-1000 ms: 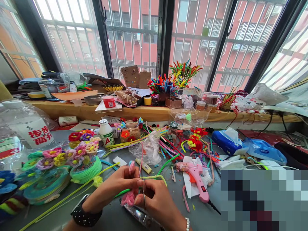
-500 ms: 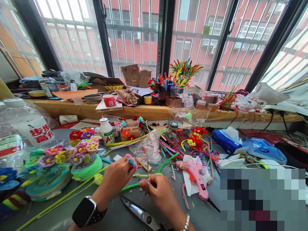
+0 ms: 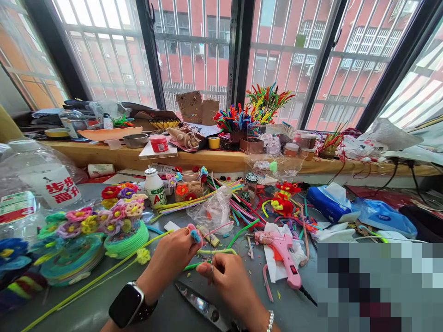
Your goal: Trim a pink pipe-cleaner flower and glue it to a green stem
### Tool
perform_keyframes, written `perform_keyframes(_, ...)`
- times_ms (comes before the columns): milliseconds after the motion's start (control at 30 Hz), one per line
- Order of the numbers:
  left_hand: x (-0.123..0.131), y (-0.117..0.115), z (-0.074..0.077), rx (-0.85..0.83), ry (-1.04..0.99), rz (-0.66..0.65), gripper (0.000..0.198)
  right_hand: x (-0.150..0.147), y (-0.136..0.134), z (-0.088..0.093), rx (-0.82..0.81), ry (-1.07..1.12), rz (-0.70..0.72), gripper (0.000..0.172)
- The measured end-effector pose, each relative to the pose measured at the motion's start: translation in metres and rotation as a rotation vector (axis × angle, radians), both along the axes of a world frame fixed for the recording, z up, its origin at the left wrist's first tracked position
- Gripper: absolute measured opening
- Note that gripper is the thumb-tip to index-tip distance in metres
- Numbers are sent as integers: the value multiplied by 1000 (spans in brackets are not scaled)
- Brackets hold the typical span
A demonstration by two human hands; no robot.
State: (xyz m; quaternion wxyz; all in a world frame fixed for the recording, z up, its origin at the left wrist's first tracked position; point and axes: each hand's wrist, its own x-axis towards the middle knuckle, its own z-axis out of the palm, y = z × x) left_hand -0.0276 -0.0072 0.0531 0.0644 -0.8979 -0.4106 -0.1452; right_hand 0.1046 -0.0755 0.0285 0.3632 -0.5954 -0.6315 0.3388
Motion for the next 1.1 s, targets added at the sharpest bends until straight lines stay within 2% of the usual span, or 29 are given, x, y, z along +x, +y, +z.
perform_keyframes(533,1,0,-1,4,19,27,22,0,-1,3,13,7,-4,64)
perform_keyframes(767,-1,0,-5,4,-63,38,21,0,-1,5,20,7,-8,63)
perform_keyframes(900,0,-1,-3,-132,-242,47,22,3,-2,6,19,32,-22,65)
perform_keyframes(1100,4,-5,4,-529,-633,-51,25,6,-1,6,77,-25,-32,66)
